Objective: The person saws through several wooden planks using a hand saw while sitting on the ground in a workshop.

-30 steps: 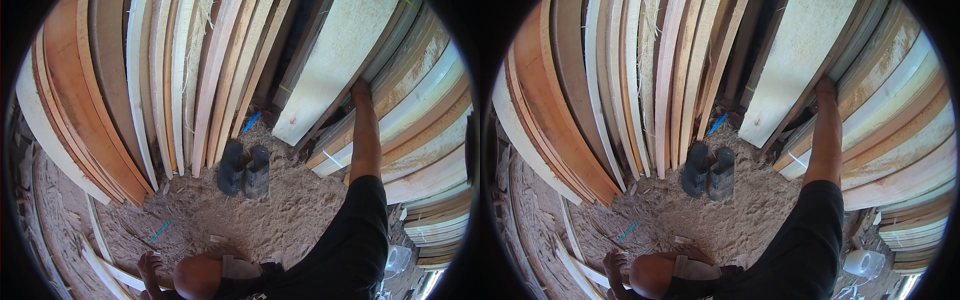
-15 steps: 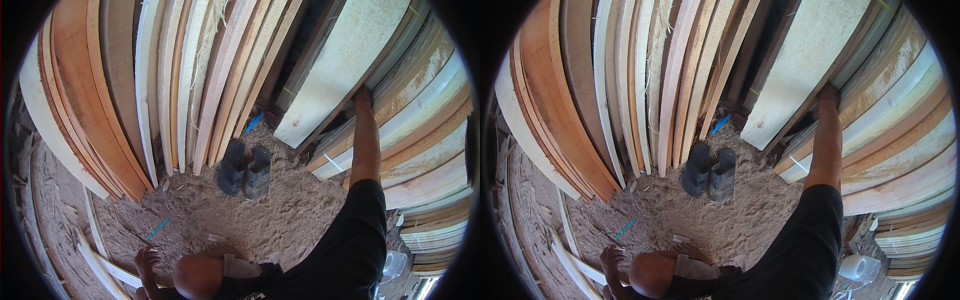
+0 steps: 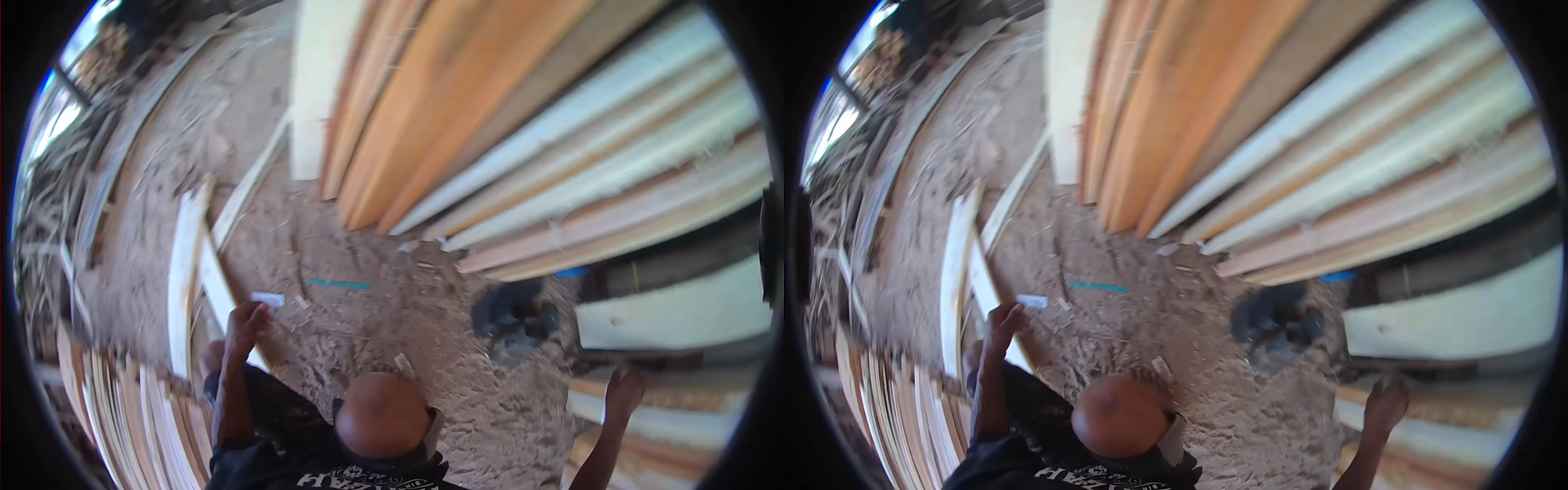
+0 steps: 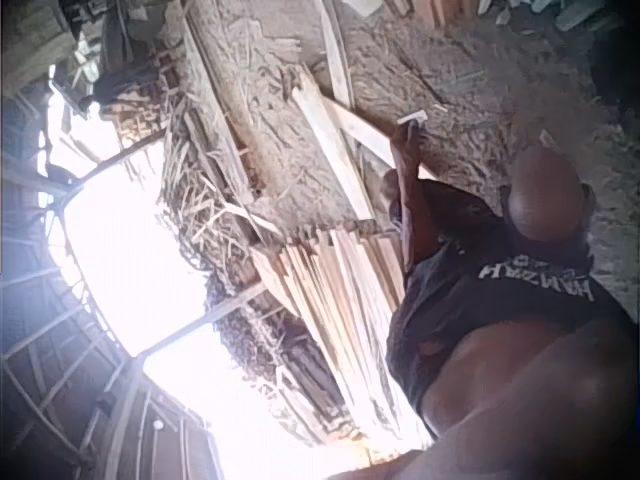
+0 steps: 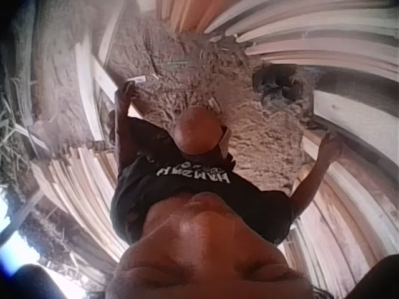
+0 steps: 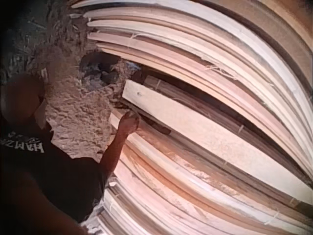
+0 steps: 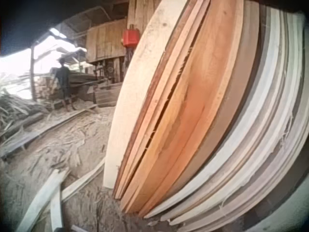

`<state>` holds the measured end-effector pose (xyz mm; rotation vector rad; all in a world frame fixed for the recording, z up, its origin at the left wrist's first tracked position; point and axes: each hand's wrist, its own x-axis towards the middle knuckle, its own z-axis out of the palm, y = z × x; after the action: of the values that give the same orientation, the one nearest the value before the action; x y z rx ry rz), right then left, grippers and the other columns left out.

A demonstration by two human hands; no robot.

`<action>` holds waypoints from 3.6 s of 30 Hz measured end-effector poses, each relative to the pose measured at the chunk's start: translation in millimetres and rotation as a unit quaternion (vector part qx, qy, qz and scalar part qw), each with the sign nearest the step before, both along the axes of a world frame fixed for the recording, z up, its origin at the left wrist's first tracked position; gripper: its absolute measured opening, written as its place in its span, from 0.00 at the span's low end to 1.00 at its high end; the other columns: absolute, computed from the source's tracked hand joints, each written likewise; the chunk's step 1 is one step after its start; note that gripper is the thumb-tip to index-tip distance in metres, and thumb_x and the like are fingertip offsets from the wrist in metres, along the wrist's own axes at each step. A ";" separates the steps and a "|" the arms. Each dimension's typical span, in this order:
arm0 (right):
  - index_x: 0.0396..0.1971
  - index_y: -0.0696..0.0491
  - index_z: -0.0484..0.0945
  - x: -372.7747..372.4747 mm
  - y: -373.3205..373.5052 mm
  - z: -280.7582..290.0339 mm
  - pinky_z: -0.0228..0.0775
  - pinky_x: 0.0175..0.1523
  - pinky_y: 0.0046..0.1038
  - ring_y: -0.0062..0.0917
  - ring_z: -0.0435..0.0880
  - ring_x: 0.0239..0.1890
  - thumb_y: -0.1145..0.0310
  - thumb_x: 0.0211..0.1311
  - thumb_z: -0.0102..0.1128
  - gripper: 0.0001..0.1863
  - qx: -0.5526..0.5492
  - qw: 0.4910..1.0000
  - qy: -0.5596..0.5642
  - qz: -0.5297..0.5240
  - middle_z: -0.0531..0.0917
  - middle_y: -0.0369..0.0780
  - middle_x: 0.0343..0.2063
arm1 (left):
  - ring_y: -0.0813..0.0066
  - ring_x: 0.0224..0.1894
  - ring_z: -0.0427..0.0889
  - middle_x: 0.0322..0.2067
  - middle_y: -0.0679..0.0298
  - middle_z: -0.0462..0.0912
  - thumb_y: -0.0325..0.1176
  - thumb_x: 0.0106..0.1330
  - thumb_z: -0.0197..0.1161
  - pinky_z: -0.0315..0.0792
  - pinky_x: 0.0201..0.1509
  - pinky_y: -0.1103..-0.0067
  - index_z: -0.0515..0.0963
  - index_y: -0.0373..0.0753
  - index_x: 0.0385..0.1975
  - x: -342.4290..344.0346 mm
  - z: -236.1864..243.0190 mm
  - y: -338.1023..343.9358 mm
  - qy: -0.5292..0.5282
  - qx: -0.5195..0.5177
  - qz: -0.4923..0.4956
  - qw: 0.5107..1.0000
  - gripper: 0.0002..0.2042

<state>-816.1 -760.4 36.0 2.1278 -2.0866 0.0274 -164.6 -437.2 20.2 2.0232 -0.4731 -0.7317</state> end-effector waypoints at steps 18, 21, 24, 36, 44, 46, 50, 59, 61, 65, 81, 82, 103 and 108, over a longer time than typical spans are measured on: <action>0.46 0.56 0.79 542.0 143.2 -69.6 0.74 0.47 0.35 0.39 0.84 0.42 0.57 0.55 0.65 0.23 0.430 0.668 -0.066 0.604 0.84 0.49 0.38 | 0.55 0.36 0.83 0.30 0.50 0.83 0.52 0.61 0.62 0.73 0.40 0.66 0.82 0.34 0.36 79.5 4.0 304.8 -0.198 0.236 0.267 0.913 0.22; 0.49 0.56 0.78 615.2 179.3 -54.4 0.72 0.51 0.36 0.40 0.83 0.44 0.50 0.57 0.62 0.28 0.488 0.561 0.099 0.662 0.84 0.49 0.40 | 0.51 0.50 0.78 0.45 0.46 0.80 0.57 0.55 0.66 0.71 0.54 0.66 0.77 0.33 0.47 133.5 -61.5 342.8 -0.167 0.263 0.257 0.915 0.31; 0.56 0.56 0.72 658.4 211.5 -99.0 0.69 0.57 0.38 0.41 0.79 0.51 0.40 0.56 0.58 0.38 0.496 0.455 0.268 0.689 0.81 0.51 0.47 | 0.47 0.60 0.68 0.56 0.41 0.70 0.61 0.52 0.66 0.64 0.63 0.63 0.69 0.30 0.56 196.5 -112.4 362.8 -0.163 0.283 0.220 0.919 0.42; 0.60 0.61 0.63 623.5 422.1 -221.3 0.65 0.58 0.29 0.30 0.74 0.53 0.61 0.62 0.62 0.31 0.685 0.632 -0.338 0.132 0.75 0.43 0.53 | 0.42 0.61 0.67 0.62 0.36 0.61 0.74 0.54 0.51 0.60 0.65 0.60 0.66 0.27 0.58 284.5 -175.1 419.4 -0.030 0.333 0.343 0.878 0.50; 0.61 0.59 0.62 650.8 450.9 -202.7 0.66 0.59 0.36 0.35 0.75 0.53 0.65 0.69 0.49 0.24 0.675 0.539 -0.490 0.113 0.74 0.45 0.52 | 0.50 0.44 0.82 0.42 0.41 0.81 0.66 0.48 0.67 0.74 0.50 0.66 0.75 0.27 0.49 172.0 -152.8 344.3 0.128 0.078 0.209 0.966 0.43; 0.63 0.58 0.57 660.2 428.0 -211.5 0.65 0.61 0.40 0.37 0.72 0.56 0.56 0.65 0.54 0.33 0.717 0.479 -0.491 0.123 0.71 0.46 0.55 | 0.45 0.47 0.80 0.42 0.39 0.79 0.67 0.49 0.65 0.72 0.53 0.63 0.69 0.25 0.52 140.9 -184.7 292.9 0.071 0.105 0.169 0.977 0.46; 0.64 0.58 0.56 681.7 432.7 -205.2 0.64 0.61 0.40 0.38 0.71 0.57 0.54 0.62 0.56 0.36 0.727 0.458 -0.498 0.113 0.70 0.46 0.56 | 0.47 0.51 0.78 0.47 0.41 0.78 0.63 0.58 0.58 0.70 0.55 0.65 0.68 0.31 0.56 118.5 -105.6 286.8 0.154 0.047 0.130 0.978 0.39; 0.65 0.57 0.53 673.6 396.1 -211.9 0.63 0.62 0.42 0.40 0.69 0.59 0.51 0.56 0.61 0.43 0.752 0.292 -0.588 0.067 0.68 0.46 0.58 | 0.45 0.65 0.62 0.65 0.41 0.55 0.62 0.68 0.43 0.61 0.65 0.64 0.59 0.25 0.62 53.1 -114.6 250.1 -0.087 0.177 -0.049 0.979 0.40; 0.67 0.55 0.51 675.2 373.3 -207.6 0.61 0.64 0.45 0.42 0.66 0.61 0.49 0.45 0.67 0.52 0.806 0.382 -0.437 0.118 0.66 0.47 0.60 | 0.47 0.58 0.70 0.58 0.42 0.67 0.59 0.69 0.46 0.67 0.60 0.65 0.72 0.29 0.52 70.7 -144.4 269.1 -0.013 0.035 -0.019 0.999 0.33; 0.64 0.54 0.60 674.3 361.3 -231.1 0.60 0.65 0.43 0.41 0.70 0.57 0.67 0.44 0.70 0.43 0.731 0.490 -0.453 0.141 0.73 0.43 0.54 | 0.53 0.52 0.77 0.48 0.49 0.79 0.50 0.64 0.59 0.71 0.54 0.64 0.78 0.34 0.45 195.2 -164.7 301.5 -0.213 0.103 0.301 0.924 0.23; 0.61 0.57 0.61 595.0 385.5 -205.6 0.68 0.59 0.39 0.40 0.73 0.52 0.68 0.38 0.70 0.44 0.757 0.377 -0.534 0.012 0.73 0.43 0.49 | 0.49 0.34 0.82 0.27 0.44 0.81 0.72 0.45 0.63 0.74 0.40 0.63 0.79 0.28 0.30 176.3 -183.7 327.2 0.013 0.243 0.084 0.966 0.41; 0.61 0.57 0.61 589.3 389.1 -204.9 0.68 0.59 0.39 0.40 0.73 0.52 0.68 0.38 0.70 0.44 0.754 0.382 -0.534 0.004 0.73 0.43 0.49 | 0.49 0.31 0.83 0.24 0.45 0.81 0.71 0.49 0.61 0.73 0.37 0.63 0.80 0.29 0.27 165.2 -175.4 323.5 -0.004 0.239 0.088 0.967 0.39; 0.59 0.52 0.66 559.4 472.5 -231.9 0.66 0.60 0.40 0.36 0.73 0.52 0.72 0.39 0.69 0.40 0.804 0.376 -0.461 0.002 0.75 0.39 0.47 | 0.46 0.50 0.69 0.46 0.44 0.70 0.50 0.57 0.66 0.64 0.57 0.61 0.68 0.29 0.53 -95.2 -184.1 371.6 -0.056 0.296 0.404 0.864 0.33; 0.61 0.52 0.64 564.6 472.5 -212.4 0.64 0.62 0.41 0.37 0.72 0.53 0.67 0.39 0.69 0.42 0.816 0.349 -0.460 -0.014 0.74 0.40 0.49 | 0.43 0.51 0.72 0.48 0.43 0.71 0.47 0.57 0.67 0.66 0.57 0.61 0.69 0.28 0.52 -106.1 -202.0 366.1 0.070 0.222 0.525 0.819 0.31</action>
<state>-251.5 -287.9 -176.4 3.2519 -3.2265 -2.5984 -270.7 -71.2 -181.7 2.1964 0.9551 -0.2709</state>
